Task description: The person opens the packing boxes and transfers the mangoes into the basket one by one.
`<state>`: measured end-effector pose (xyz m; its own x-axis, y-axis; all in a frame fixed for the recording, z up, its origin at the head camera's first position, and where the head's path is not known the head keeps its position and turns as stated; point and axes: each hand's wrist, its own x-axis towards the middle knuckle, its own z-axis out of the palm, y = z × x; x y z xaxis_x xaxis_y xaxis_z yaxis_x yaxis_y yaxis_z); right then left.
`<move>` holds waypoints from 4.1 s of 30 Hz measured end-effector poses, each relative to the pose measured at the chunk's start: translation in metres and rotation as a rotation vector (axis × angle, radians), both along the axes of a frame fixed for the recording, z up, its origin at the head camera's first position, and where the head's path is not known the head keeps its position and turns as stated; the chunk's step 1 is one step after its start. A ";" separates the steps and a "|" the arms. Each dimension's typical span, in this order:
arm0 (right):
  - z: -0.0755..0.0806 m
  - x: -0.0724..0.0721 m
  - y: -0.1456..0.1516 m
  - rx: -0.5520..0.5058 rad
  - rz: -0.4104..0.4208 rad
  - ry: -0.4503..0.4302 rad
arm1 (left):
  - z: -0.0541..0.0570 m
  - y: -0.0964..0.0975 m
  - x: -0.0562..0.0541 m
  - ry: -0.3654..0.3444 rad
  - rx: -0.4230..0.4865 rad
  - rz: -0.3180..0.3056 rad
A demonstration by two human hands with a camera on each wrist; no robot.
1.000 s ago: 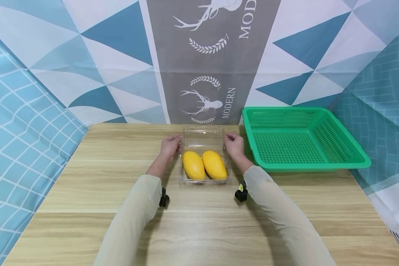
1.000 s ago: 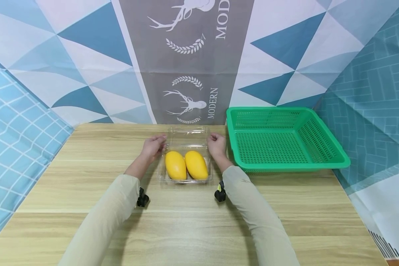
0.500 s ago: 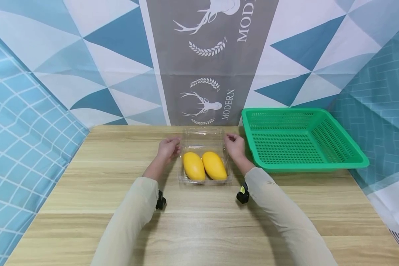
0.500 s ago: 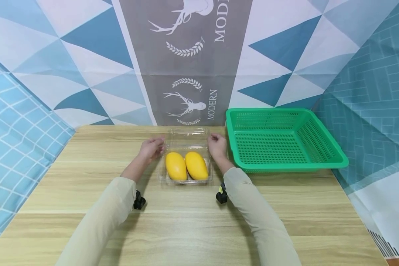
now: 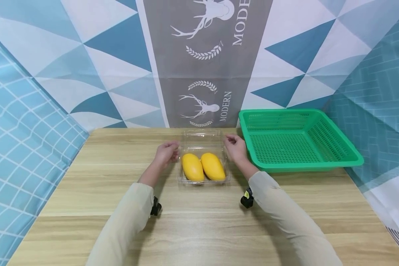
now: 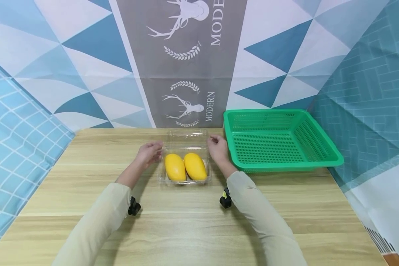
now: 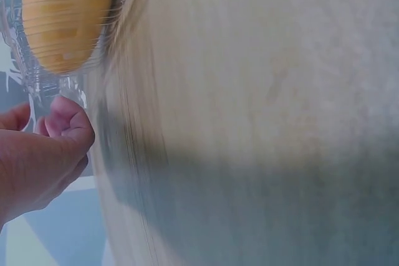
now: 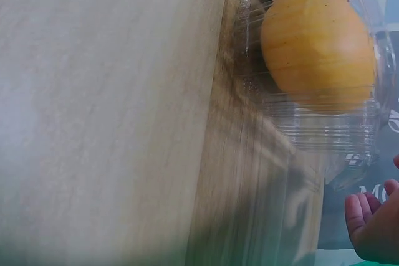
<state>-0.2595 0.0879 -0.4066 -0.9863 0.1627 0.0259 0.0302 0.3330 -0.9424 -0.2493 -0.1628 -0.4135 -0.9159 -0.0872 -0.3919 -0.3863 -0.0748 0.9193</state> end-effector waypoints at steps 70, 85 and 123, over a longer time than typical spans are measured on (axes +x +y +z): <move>0.030 0.046 0.004 0.249 0.392 0.009 | 0.004 0.005 0.027 -0.018 -0.043 -0.096; 0.029 0.050 -0.004 0.298 0.435 -0.024 | 0.000 0.004 0.026 -0.010 -0.025 -0.095; 0.028 0.052 -0.023 0.530 0.485 -0.075 | -0.001 0.003 0.029 -0.012 -0.019 -0.099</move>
<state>-0.2076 0.0646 -0.3781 -0.9465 -0.3098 -0.0906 -0.1789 0.7372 -0.6515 -0.2204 -0.1595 -0.4149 -0.9157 -0.0037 -0.4018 -0.4017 -0.0186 0.9156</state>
